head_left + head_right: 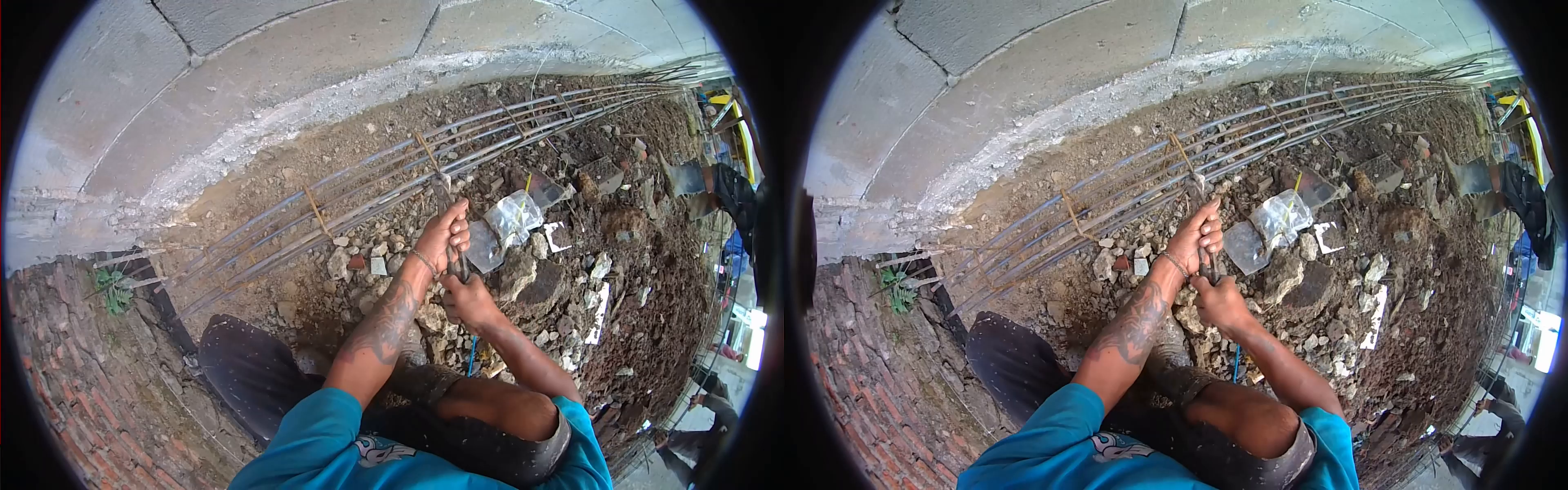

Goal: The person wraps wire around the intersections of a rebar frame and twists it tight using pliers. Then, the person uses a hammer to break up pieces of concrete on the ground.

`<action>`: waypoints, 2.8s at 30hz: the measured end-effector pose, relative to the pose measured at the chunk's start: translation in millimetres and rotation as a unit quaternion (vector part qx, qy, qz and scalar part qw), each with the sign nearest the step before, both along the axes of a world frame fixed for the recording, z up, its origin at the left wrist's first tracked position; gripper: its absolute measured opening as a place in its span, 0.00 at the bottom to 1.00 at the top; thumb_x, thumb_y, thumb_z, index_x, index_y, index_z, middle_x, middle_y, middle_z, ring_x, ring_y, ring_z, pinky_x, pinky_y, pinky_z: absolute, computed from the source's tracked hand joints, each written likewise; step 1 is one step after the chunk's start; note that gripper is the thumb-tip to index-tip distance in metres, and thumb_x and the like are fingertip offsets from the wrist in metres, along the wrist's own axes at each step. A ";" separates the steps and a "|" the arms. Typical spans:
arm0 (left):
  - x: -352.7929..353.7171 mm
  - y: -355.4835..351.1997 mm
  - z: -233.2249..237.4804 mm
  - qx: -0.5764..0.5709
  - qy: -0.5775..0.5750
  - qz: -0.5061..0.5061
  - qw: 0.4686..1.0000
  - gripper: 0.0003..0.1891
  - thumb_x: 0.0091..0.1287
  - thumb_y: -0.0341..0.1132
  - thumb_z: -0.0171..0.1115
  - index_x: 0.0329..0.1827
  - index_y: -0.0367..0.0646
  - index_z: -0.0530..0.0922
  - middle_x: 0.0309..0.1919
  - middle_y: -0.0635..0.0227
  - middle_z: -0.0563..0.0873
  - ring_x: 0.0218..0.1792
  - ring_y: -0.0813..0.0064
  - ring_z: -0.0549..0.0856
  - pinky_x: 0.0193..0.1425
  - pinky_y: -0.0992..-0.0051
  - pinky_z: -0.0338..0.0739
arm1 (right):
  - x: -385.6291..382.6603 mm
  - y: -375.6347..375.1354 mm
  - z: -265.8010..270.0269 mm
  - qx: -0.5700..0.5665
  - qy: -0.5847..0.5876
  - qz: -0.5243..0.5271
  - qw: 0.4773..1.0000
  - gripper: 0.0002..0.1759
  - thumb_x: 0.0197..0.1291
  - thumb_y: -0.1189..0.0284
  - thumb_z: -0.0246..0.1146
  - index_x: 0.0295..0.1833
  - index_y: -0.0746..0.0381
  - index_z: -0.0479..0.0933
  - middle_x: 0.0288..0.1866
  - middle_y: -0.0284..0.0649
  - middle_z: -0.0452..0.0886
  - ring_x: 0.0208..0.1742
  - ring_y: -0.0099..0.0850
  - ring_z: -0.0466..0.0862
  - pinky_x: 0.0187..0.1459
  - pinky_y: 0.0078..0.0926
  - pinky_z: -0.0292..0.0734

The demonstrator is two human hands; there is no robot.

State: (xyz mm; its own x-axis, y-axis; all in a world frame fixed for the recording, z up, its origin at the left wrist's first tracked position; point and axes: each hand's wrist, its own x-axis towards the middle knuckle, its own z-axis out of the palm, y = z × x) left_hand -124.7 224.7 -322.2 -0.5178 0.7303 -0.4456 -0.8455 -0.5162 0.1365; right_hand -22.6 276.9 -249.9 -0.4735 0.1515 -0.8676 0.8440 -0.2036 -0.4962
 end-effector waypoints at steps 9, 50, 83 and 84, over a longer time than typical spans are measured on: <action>-2.0 -15.6 -12.3 -0.038 0.033 -0.050 0.998 0.15 0.64 0.47 0.65 0.30 0.49 0.71 0.16 0.82 0.70 0.13 0.87 0.69 0.19 0.82 0.65 | 6.8 -23.0 -31.5 0.029 0.046 -0.024 0.998 0.12 0.65 0.70 0.55 0.29 0.61 0.67 0.16 0.29 0.65 0.12 0.21 0.62 0.13 0.25 0.53; 11.8 26.0 12.9 -0.265 0.058 0.057 0.961 0.11 0.61 0.35 0.65 0.27 0.39 0.76 0.17 0.73 0.75 0.13 0.80 0.72 0.17 0.74 0.70 | 17.9 50.3 -8.9 -0.182 0.120 -0.032 0.975 0.14 0.68 0.69 0.56 0.51 0.70 0.71 0.32 0.39 0.77 0.24 0.26 0.75 0.27 0.24 0.74; 43.9 6.5 -22.3 0.173 -0.072 -0.061 0.980 0.15 0.64 0.46 0.65 0.27 0.48 0.72 0.13 0.81 0.68 0.14 0.85 0.69 0.23 0.81 0.67 | 40.9 31.9 -0.3 0.064 0.128 0.031 0.989 0.34 0.52 0.60 0.69 0.51 0.76 0.64 0.35 0.56 0.81 0.28 0.46 0.84 0.34 0.46 0.77; 45.3 4.4 -15.1 0.160 -0.066 -0.059 0.983 0.12 0.65 0.43 0.64 0.30 0.47 0.74 0.14 0.80 0.70 0.17 0.84 0.72 0.24 0.80 0.68 | 35.4 30.2 10.5 0.093 0.076 0.098 0.988 0.29 0.53 0.63 0.67 0.50 0.74 0.65 0.31 0.57 0.81 0.28 0.49 0.84 0.34 0.47 0.77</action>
State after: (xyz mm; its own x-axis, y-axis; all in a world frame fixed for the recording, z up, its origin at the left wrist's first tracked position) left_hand -79.4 229.1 -337.3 -0.3741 0.8955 -0.2412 -0.9013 -0.4123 -0.1328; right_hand 12.8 307.0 -239.4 -0.6316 0.1942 -0.7505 0.7716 0.0637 -0.6329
